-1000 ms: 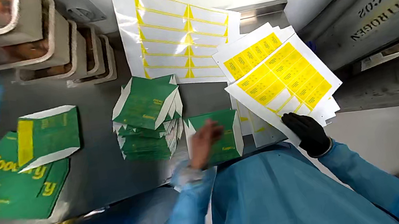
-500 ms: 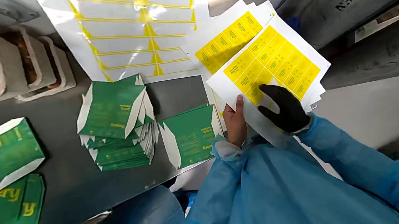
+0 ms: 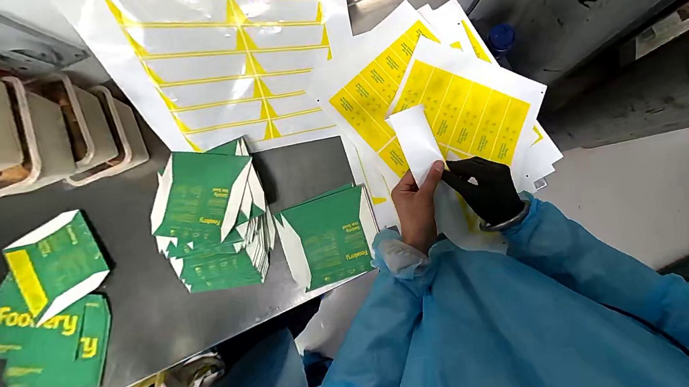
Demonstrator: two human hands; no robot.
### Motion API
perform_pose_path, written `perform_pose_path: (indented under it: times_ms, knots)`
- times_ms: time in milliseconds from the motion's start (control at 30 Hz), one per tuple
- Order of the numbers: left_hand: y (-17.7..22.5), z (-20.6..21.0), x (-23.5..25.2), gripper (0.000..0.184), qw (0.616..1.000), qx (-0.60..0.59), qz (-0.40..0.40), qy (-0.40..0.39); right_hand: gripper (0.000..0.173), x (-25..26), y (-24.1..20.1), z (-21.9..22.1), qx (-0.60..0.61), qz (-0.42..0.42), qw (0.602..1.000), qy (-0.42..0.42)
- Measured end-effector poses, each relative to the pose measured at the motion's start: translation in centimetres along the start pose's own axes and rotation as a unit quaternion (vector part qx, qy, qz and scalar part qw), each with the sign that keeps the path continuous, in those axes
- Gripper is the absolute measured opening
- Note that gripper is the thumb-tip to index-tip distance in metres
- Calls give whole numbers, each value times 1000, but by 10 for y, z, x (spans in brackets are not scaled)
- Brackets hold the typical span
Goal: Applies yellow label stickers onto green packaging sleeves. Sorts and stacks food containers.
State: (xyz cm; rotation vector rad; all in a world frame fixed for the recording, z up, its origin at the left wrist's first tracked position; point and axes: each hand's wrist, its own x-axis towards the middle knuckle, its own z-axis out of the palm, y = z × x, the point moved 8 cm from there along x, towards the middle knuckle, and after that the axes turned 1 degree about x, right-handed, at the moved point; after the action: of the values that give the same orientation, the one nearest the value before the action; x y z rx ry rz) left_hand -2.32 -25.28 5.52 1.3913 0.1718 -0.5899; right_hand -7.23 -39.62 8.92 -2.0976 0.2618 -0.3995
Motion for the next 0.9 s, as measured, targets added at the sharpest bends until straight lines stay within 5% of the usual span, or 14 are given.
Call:
perform_pose_path:
  times_ms: [200, 600, 767, 900]
  knots:
    - [-2, 2, -1, 19, 999, -19, 19, -35, 14, 10, 23, -7, 140, 152, 978, -39]
    - [-11, -21, -1, 24, 999, -30, 10, 10, 16, 37, 35, 0, 58, 174, 972, -146]
    - [-24, -55, 13, 33, 994, 59, -20, 94, 33, 110, 99, -89, 41, 300, 946, -114]
    - [-23, -63, 23, 42, 939, 323, -26, 112, 30, 153, 84, -169, -46, 284, 957, -26]
